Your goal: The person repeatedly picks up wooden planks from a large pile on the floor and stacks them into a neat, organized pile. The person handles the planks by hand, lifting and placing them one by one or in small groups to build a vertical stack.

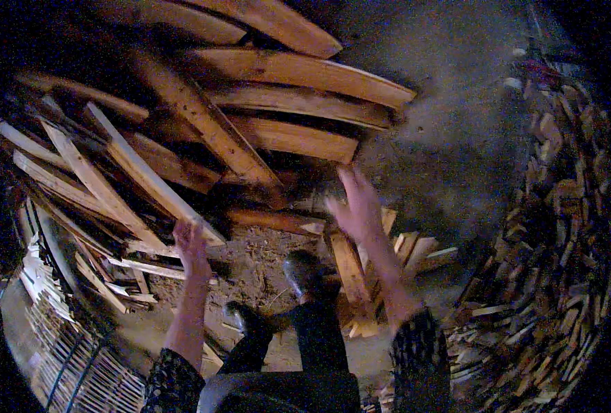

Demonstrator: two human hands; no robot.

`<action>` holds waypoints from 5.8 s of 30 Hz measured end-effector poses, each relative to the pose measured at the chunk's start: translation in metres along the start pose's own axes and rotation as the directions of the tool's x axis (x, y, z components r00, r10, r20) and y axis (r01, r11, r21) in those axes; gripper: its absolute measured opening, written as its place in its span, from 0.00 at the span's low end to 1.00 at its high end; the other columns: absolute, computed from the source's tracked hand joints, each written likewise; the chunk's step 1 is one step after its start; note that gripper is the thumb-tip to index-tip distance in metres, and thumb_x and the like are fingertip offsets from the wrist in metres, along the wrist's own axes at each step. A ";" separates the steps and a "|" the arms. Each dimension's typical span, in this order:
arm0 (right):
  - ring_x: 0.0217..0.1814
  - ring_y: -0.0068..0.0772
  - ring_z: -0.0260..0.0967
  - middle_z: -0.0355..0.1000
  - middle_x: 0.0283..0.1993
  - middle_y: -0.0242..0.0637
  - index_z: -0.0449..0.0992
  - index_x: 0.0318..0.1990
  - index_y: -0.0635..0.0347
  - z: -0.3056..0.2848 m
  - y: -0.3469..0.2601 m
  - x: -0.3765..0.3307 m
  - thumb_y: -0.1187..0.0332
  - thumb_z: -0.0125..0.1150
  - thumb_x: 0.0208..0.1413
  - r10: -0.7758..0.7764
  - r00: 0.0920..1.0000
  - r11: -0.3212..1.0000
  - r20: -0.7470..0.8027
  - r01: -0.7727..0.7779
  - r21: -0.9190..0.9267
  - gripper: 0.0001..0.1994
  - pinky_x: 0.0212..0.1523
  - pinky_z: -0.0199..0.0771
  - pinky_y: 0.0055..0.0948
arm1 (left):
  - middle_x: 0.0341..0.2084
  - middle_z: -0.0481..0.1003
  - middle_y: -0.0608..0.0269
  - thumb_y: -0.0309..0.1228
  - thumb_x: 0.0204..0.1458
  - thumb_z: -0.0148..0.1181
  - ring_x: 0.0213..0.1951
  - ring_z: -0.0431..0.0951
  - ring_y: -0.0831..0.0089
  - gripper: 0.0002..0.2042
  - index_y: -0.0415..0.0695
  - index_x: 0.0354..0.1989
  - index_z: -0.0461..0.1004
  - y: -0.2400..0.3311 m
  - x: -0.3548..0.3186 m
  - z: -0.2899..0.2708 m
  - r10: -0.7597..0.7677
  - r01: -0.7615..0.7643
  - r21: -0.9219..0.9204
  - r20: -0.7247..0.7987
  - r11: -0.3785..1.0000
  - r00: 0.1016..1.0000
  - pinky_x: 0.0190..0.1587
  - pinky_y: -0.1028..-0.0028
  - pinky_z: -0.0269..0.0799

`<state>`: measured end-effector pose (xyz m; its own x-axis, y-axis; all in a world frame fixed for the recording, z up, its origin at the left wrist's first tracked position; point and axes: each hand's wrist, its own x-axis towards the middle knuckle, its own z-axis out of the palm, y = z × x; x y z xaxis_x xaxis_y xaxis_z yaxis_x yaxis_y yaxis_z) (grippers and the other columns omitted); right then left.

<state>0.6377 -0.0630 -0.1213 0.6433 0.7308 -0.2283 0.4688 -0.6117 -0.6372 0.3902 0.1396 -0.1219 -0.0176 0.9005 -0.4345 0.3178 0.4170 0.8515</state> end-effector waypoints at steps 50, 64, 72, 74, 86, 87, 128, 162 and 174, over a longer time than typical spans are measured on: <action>0.45 0.27 0.65 0.68 0.42 0.38 0.64 0.49 0.63 -0.014 0.042 -0.313 0.70 0.47 0.54 0.679 0.717 0.609 0.157 -0.669 0.426 0.15 0.46 0.65 0.24 | 0.47 0.61 0.50 0.42 0.38 0.61 0.48 0.63 0.53 0.31 0.43 0.51 0.59 -0.032 -0.048 0.100 0.271 -0.846 0.534 0.816 -0.009 0.511 0.47 0.61 0.63; 0.57 0.47 0.55 0.62 0.51 0.46 0.65 0.48 0.58 -0.072 -0.037 -0.071 0.62 0.56 0.43 -0.001 0.990 0.999 -0.138 -0.007 -0.054 0.22 0.55 0.52 0.45 | 0.25 0.67 0.55 0.31 0.32 0.64 0.29 0.70 0.55 0.14 0.44 0.28 0.67 0.021 -0.030 0.085 0.070 -0.913 0.182 0.973 0.366 0.222 0.29 0.62 0.68; 0.38 0.43 0.66 0.68 0.31 0.40 0.68 0.35 0.56 -0.110 -0.046 -0.065 0.63 0.61 0.39 0.078 0.894 0.950 0.442 0.068 -0.306 0.14 0.42 0.63 0.40 | 0.28 0.68 0.61 0.33 0.33 0.62 0.33 0.70 0.61 0.13 0.49 0.31 0.71 0.112 -0.062 0.105 -0.118 -0.919 -0.208 0.958 0.334 -0.260 0.32 0.65 0.67; 0.34 0.46 0.68 0.70 0.30 0.43 0.68 0.38 0.60 -0.108 -0.030 -0.117 0.64 0.60 0.42 0.258 0.879 0.966 0.401 -0.223 -0.132 0.16 0.36 0.67 0.38 | 0.39 0.68 0.58 0.36 0.35 0.61 0.44 0.67 0.60 0.16 0.50 0.37 0.71 0.099 -0.063 0.129 0.052 -0.892 -0.334 0.941 0.305 -0.334 0.43 0.63 0.64; 0.38 0.32 0.66 0.67 0.38 0.39 0.66 0.48 0.62 -0.002 0.041 -0.331 0.77 0.52 0.43 0.723 0.690 0.658 0.037 -0.704 0.267 0.20 0.39 0.66 0.27 | 0.51 0.59 0.49 0.37 0.42 0.58 0.52 0.61 0.55 0.31 0.45 0.56 0.55 0.052 0.025 0.278 0.243 -0.858 0.404 0.909 -0.316 0.338 0.49 0.60 0.64; 0.38 0.32 0.65 0.66 0.37 0.40 0.65 0.47 0.64 0.009 0.044 -0.347 0.78 0.50 0.42 0.704 0.709 0.694 -0.043 -0.675 0.250 0.19 0.40 0.66 0.26 | 0.49 0.62 0.47 0.38 0.43 0.58 0.50 0.64 0.56 0.30 0.45 0.55 0.56 0.056 0.019 0.280 0.240 -0.837 0.419 0.905 -0.353 0.352 0.48 0.62 0.65; 0.60 0.41 0.54 0.57 0.56 0.47 0.51 0.58 0.62 0.125 -0.152 0.006 0.61 0.61 0.43 -0.054 0.946 0.857 0.320 -0.120 0.501 0.36 0.56 0.56 0.32 | 0.35 0.70 0.57 0.32 0.38 0.65 0.35 0.70 0.71 0.24 0.35 0.42 0.63 0.100 0.105 -0.061 0.334 -0.315 0.473 0.046 0.823 0.942 0.37 0.74 0.67; 0.43 0.28 0.66 0.68 0.44 0.37 0.68 0.45 0.67 0.092 -0.371 -0.137 0.70 0.57 0.45 0.128 0.663 0.692 0.738 -0.592 0.412 0.18 0.47 0.64 0.27 | 0.38 0.70 0.66 0.36 0.40 0.62 0.39 0.70 0.77 0.27 0.39 0.49 0.62 0.079 -0.084 -0.276 -0.296 0.562 -0.495 0.516 0.663 0.804 0.46 0.74 0.66; 0.24 0.23 0.63 0.66 0.29 0.33 0.66 0.38 0.61 0.233 -0.466 -0.208 0.65 0.55 0.50 0.229 0.477 0.705 0.849 -0.682 0.193 0.12 0.23 0.65 0.25 | 0.34 0.71 0.64 0.25 0.40 0.57 0.36 0.71 0.77 0.20 0.38 0.45 0.65 -0.015 -0.136 -0.450 -0.542 0.324 -0.758 -0.045 0.565 0.839 0.41 0.75 0.69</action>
<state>0.1444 0.1408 0.0510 -0.1000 0.4654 -0.8794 -0.2248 -0.8716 -0.4357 -0.0389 0.0664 0.0563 -0.2293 0.5354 -0.8129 -0.5451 0.6213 0.5629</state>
